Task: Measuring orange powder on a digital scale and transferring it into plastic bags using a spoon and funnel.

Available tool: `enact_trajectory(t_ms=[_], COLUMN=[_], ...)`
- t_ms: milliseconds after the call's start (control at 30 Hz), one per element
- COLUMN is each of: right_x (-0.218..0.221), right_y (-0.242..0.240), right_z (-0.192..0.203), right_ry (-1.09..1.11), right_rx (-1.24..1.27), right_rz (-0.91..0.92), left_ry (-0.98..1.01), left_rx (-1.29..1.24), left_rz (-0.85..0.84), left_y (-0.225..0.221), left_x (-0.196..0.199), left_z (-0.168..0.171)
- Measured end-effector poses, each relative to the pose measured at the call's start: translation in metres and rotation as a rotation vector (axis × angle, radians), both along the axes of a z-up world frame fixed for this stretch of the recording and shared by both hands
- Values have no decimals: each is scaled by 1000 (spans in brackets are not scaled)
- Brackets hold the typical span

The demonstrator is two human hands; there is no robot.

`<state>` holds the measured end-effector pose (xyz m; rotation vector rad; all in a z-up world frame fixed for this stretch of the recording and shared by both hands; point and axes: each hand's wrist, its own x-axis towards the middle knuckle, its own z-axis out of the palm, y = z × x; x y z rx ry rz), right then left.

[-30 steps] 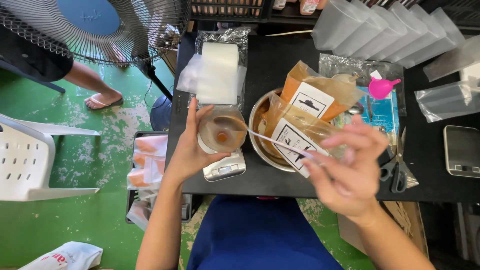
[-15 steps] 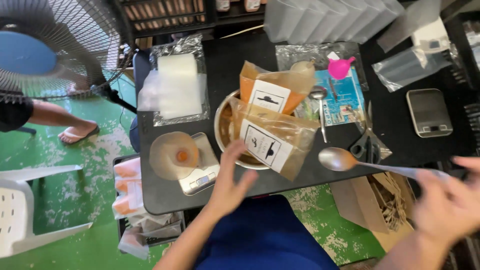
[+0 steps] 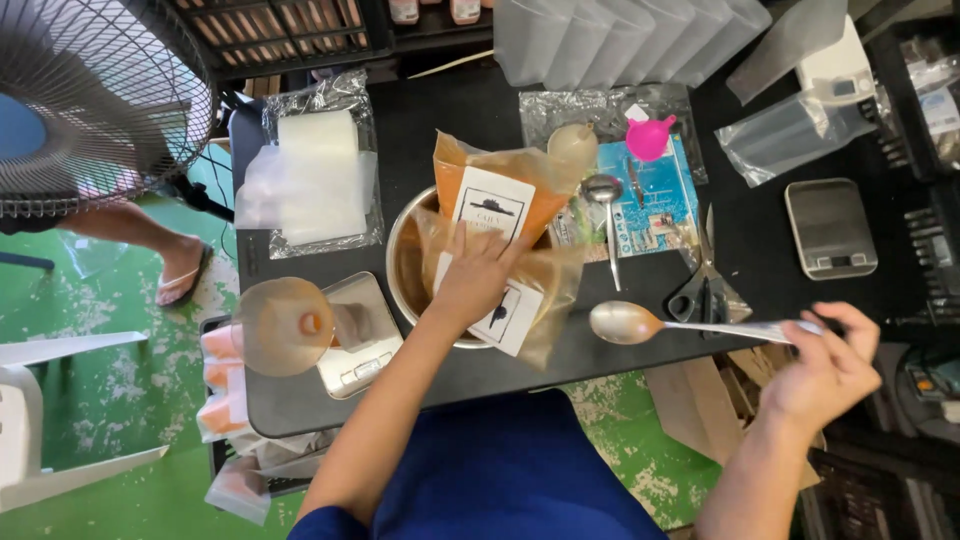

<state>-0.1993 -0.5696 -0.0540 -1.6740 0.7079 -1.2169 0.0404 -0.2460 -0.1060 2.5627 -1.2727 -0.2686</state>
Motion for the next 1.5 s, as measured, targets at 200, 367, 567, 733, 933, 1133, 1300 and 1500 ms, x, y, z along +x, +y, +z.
enact_trajectory(t_ms=[200,367,567,733,933,1133,1300,1500], right_x=[19,78,132,154,135,144,156,160], right_y=[-1,42,102,109,124,129,137,157], right_z=[-12,-72,-145,-72,-12,-111,-87,-46], right_ry=[43,172,579,781,488,-132,-258,-388], right_rx=[-79,-107,-102,270,1597,1287,1172,1172], right_rz=[86,345,629,804,1072,1362,1183,1061], left_ry=[-37,-280,-27,241,553,529,736,645], left_rx=[-159,-328,-789,-1010,-1301,-1328,-1189,-1015], left_rz=[277,408,447,350,144,-45,153,328], left_y=[35,59,67,67,33,51,87,105], left_x=[-11,-6,-2,8,9,24,-6,-32], left_z=[68,87,153,180,192,181,237,217])
